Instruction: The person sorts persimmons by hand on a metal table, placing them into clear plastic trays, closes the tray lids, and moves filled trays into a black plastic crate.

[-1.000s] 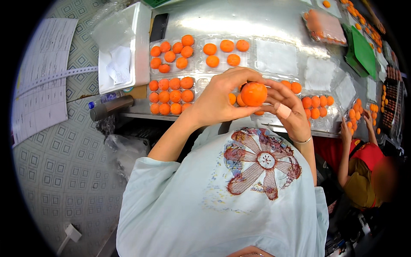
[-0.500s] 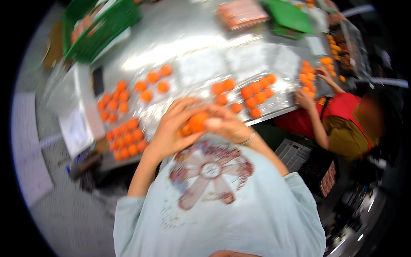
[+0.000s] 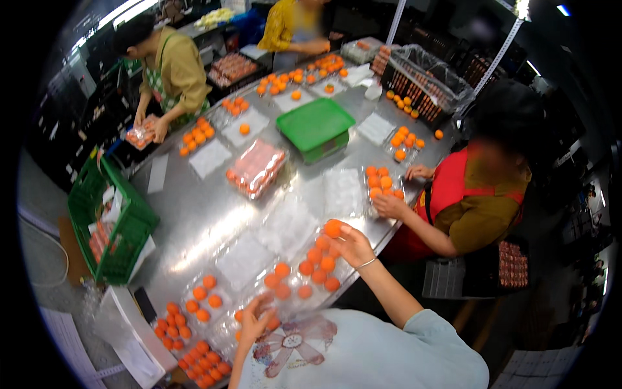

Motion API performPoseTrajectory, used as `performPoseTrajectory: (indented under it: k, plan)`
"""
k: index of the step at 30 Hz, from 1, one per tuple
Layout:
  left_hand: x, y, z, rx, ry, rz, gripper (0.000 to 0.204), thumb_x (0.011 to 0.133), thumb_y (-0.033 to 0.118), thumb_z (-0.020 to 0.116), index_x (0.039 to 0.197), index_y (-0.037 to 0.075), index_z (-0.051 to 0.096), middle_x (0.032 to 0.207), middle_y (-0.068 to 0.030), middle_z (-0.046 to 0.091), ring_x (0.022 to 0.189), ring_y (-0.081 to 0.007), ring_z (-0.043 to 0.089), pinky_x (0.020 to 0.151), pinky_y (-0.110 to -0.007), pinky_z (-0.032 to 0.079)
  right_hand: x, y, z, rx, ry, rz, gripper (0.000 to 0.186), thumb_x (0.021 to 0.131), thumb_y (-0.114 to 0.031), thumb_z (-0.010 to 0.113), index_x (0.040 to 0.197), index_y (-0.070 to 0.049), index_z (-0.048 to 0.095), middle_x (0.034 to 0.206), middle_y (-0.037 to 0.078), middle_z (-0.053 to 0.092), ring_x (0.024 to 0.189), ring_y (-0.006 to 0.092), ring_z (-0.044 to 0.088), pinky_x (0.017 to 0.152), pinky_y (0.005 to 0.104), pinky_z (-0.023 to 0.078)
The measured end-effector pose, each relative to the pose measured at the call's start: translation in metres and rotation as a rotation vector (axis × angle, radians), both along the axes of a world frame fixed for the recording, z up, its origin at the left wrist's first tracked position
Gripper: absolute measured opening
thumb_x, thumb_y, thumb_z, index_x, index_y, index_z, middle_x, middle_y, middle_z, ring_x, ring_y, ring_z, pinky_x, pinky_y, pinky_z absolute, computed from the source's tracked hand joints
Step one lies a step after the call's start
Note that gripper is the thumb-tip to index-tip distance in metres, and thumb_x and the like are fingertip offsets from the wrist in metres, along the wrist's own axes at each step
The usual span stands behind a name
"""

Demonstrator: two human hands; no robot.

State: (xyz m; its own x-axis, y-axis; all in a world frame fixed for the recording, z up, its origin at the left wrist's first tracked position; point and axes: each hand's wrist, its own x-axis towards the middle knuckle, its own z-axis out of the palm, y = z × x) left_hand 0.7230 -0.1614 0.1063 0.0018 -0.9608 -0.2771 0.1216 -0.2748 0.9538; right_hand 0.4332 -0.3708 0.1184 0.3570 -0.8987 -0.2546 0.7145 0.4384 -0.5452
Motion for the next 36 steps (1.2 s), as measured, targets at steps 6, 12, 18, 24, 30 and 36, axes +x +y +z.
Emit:
performPoseTrajectory:
  k: [6, 12, 18, 24, 30, 36]
  plan:
    - [-0.004, -0.015, -0.025, 0.145, 0.027, 0.043, 0.051, 0.086, -0.004, 0.065, 0.134, -0.001, 0.047, 0.126, -0.0149, 0.059, 0.112, -0.022, 0.059, 0.097, -0.035, 0.049, -0.11, -0.299, 0.07, -0.455, -0.161, -0.471, 0.021, 0.097, -0.017, 0.054, 0.112, -0.002, 0.056, 0.114, 0.012, 0.06, 0.104, 0.0248, 0.059, 0.094, 0.0454, 0.05]
    - [-0.009, -0.037, -0.054, 0.134, -0.046, 0.011, 0.049, 0.086, 0.002, 0.069, 0.132, -0.001, 0.05, 0.122, -0.0122, 0.062, 0.109, -0.0208, 0.061, 0.094, -0.035, 0.05, -0.165, -0.469, 0.173, -0.539, 0.38, -0.896, 0.032, 0.086, -0.015, 0.064, 0.112, 0.0, 0.051, 0.108, 0.013, 0.06, 0.092, 0.0248, 0.063, 0.075, 0.039, 0.055]
    - [0.004, -0.004, -0.107, 0.169, -0.382, -0.065, 0.045, 0.089, 0.012, 0.069, 0.129, -0.001, 0.052, 0.118, -0.01, 0.063, 0.105, -0.0167, 0.062, 0.088, -0.031, 0.052, 0.001, -0.298, 0.008, -0.351, 0.548, -0.23, 0.038, 0.086, -0.002, 0.06, 0.124, 0.004, 0.055, 0.111, 0.016, 0.065, 0.098, 0.0257, 0.066, 0.078, 0.0377, 0.057]
    - [-0.02, -0.026, -0.004, 0.296, -0.372, 0.057, 0.038, 0.089, 0.02, 0.067, 0.12, -0.001, 0.06, 0.104, -0.0102, 0.068, 0.09, -0.0163, 0.064, 0.078, -0.031, 0.05, -0.013, -0.122, -0.073, -0.76, 1.231, 0.049, 0.041, 0.077, 0.004, 0.06, 0.117, -0.004, 0.062, 0.115, 0.012, 0.065, 0.103, 0.0254, 0.063, 0.085, 0.0327, 0.053]
    - [-0.029, 0.005, -0.024, 0.285, -0.313, 0.012, 0.033, 0.087, 0.012, 0.069, 0.115, 0.0, 0.059, 0.099, -0.0101, 0.068, 0.087, -0.0147, 0.065, 0.073, -0.027, 0.053, -0.04, -0.074, -0.059, -1.106, 1.555, 0.295, 0.053, 0.072, 0.003, 0.065, 0.124, -0.007, 0.059, 0.123, 0.013, 0.057, 0.113, 0.0331, 0.052, 0.098, 0.0391, 0.044]
    - [-0.035, 0.014, -0.014, 0.264, -0.329, 0.006, 0.034, 0.085, 0.012, 0.07, 0.116, 0.001, 0.059, 0.102, -0.0094, 0.068, 0.09, -0.0146, 0.065, 0.074, -0.028, 0.052, -0.026, -0.069, -0.075, -1.224, 1.599, 0.538, 0.06, 0.07, 0.003, 0.068, 0.128, -0.009, 0.056, 0.125, 0.014, 0.053, 0.117, 0.034, 0.048, 0.1, 0.0403, 0.042]
